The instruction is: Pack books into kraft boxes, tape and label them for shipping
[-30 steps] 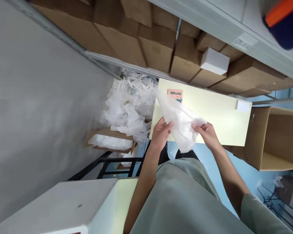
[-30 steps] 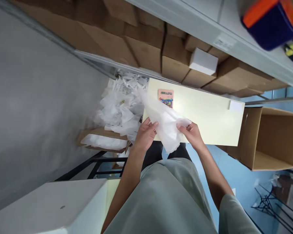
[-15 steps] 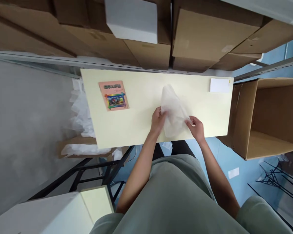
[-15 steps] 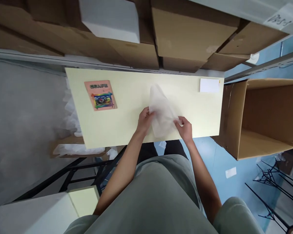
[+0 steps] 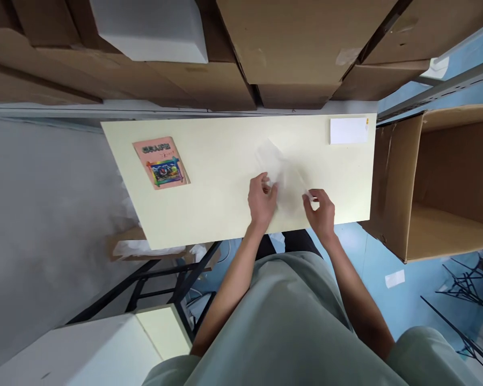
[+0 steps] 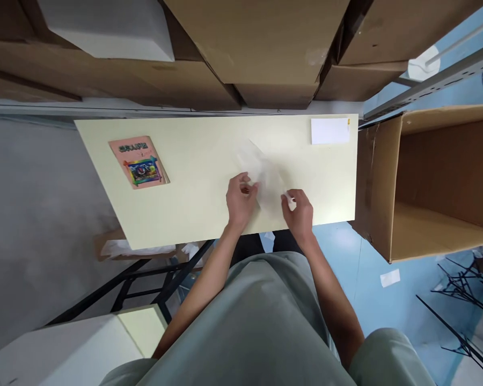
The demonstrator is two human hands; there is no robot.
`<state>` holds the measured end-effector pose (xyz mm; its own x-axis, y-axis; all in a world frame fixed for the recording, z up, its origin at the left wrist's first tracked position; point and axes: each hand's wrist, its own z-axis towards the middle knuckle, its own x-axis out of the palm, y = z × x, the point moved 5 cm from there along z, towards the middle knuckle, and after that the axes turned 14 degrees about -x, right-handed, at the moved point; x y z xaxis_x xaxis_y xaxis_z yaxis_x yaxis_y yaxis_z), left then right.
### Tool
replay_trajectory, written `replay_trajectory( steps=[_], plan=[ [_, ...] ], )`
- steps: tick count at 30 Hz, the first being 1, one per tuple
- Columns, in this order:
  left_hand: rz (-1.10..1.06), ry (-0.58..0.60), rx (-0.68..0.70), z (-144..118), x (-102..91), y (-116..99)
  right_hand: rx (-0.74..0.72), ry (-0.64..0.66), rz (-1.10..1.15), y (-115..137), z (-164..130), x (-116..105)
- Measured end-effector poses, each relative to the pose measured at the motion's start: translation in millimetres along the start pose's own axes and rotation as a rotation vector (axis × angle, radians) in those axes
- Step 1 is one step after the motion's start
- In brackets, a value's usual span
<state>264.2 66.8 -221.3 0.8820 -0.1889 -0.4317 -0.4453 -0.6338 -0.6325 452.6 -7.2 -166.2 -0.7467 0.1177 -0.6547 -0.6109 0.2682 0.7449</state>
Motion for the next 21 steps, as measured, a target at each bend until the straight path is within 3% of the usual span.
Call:
replay_trajectory(
  steps=[5,8,10,13,17,21],
  plan=[
    [-0.178,0.130,-0.063,-5,-16.1,3,-0.264,0.213,0.015,60,-13,19],
    [-0.373,0.302,-0.243,-8,-25.4,5,-0.422,0.380,-0.044,78,-19,43],
    [-0.404,0.346,-0.292,-10,-35.4,5,-0.507,0.467,-0.072,82,-22,58],
    [-0.326,0.281,-0.253,-5,-54.3,10,-0.605,0.544,-0.059,83,-27,75],
    [-0.190,0.087,-0.231,9,-77.0,33,-0.680,0.561,0.049,75,-23,84],
    [0.030,-0.083,-0.226,20,-92.2,52,-0.429,0.324,-0.085,33,27,81]
  ],
)
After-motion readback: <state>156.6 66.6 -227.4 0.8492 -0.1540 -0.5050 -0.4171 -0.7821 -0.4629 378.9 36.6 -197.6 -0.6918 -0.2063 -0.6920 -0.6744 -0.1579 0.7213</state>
